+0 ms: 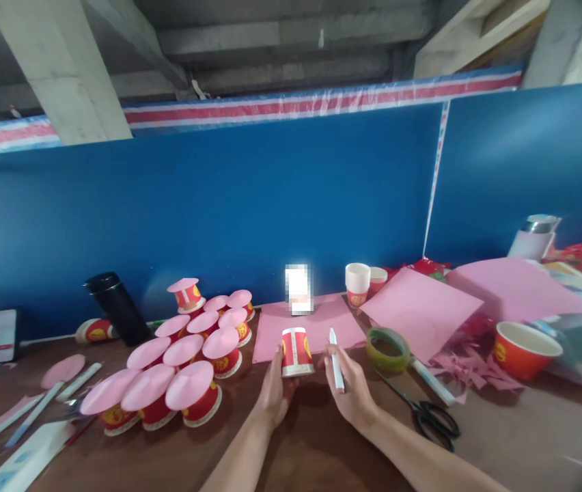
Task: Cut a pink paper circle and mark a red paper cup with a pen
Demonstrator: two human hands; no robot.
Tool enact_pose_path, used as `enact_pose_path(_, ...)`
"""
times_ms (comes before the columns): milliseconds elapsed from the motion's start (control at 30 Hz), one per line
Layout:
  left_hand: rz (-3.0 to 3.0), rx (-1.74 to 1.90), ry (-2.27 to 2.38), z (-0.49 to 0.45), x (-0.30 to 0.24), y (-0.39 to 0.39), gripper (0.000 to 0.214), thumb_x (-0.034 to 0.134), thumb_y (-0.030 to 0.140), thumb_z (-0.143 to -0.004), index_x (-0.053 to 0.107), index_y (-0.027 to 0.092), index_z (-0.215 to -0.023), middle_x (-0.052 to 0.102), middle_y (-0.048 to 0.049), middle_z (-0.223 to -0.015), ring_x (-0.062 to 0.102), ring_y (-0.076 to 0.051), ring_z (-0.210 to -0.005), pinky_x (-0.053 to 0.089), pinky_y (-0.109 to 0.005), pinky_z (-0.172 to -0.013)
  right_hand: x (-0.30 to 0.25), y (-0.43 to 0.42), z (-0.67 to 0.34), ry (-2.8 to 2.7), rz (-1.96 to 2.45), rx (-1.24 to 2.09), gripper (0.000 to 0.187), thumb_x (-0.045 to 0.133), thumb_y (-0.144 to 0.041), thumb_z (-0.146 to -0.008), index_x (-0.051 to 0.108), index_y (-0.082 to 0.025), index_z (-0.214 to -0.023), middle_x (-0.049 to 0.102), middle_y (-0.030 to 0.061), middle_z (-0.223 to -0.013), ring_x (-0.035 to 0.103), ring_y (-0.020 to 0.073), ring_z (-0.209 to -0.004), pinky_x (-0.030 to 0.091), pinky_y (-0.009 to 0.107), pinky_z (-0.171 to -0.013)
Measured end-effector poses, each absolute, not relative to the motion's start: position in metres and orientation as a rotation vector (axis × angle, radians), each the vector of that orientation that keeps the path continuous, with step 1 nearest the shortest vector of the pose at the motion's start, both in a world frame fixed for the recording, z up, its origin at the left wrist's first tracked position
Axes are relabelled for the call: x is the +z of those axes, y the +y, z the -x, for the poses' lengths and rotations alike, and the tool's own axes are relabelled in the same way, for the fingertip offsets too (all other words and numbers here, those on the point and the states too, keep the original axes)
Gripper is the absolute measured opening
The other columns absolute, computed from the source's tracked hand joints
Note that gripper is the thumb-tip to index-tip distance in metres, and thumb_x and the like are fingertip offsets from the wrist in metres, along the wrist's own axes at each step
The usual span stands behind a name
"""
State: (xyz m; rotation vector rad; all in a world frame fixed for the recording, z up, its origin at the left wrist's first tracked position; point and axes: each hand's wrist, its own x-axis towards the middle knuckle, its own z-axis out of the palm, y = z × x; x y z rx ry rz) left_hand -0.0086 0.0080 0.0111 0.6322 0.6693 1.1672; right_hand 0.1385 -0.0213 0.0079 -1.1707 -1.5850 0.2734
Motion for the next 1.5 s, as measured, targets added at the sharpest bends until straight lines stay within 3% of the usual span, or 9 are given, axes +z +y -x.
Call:
enact_pose_path(433,-0.662,1.169,0.644,0.0092,0.008,0.0094,0.046,0.056,0.051,-0.076,0.061,0.013,-0.101,0.068,-0.011,-0.095,0.063,-0.024,-0.09,0.045,-0.036,-0.083,0.008,-0.0214,-0.1392,-1.593,1.114,0.313,0.014,0.038,-0.019,-0.089,0.052,-0.02,-0.086,0.059,0.0009,-0.071,0.057,0.0132,-0.065,0.043,0.02,-0.062)
enact_pose_path(600,-0.659,1.173,0.644,0.009,0.0076,0.0097,0.042,0.054,0.05,-0.078,0.061,0.013,-0.096,0.067,-0.0105,-0.098,0.062,-0.024,-0.091,0.046,-0.034,-0.081,0.0086,-0.0205,-0.1393,-1.61,1.14,0.273,0.016,0.038,-0.018,-0.089,0.052,-0.019,-0.082,0.058,0.0012,-0.07,0.057,0.0134,-0.064,0.043,0.02,-0.061)
enact_pose_path(833,-0.657,1.178,0.637,0.0085,0.0099,0.0073,0.037,0.056,0.046,-0.077,0.062,0.014,-0.095,0.068,-0.0091,-0.095,0.061,-0.023,-0.093,0.045,-0.033,-0.081,0.0032,-0.0188,-0.1394,-1.621,1.123,0.297,0.015,0.039,-0.018,-0.088,0.054,-0.019,-0.092,0.06,0.0017,-0.074,0.058,0.0141,-0.067,0.044,0.021,-0.063)
enact_pose_path(1133,-0.664,1.174,0.624,0.0095,0.0042,0.0108,0.043,0.053,0.049,-0.078,0.061,0.014,-0.102,0.066,-0.0119,-0.102,0.061,-0.025,-0.096,0.046,-0.036,-0.084,0.005,-0.0204,-0.14,-1.617,1.117,0.321,0.016,0.039,-0.019,-0.089,0.054,-0.02,-0.092,0.059,0.0014,-0.073,0.058,0.014,-0.066,0.044,0.021,-0.061)
enact_pose_path(1500,-0.663,1.179,0.64,0.0089,0.0084,0.0076,0.042,0.054,0.049,-0.077,0.062,0.013,-0.098,0.067,-0.0113,-0.099,0.061,-0.025,-0.095,0.046,-0.037,-0.085,0.0071,-0.0215,-0.1391,-1.591,1.096,0.302,0.017,0.04,-0.019,-0.088,0.057,-0.019,-0.09,0.06,0.0008,-0.07,0.058,0.0129,-0.063,0.045,0.019,-0.061)
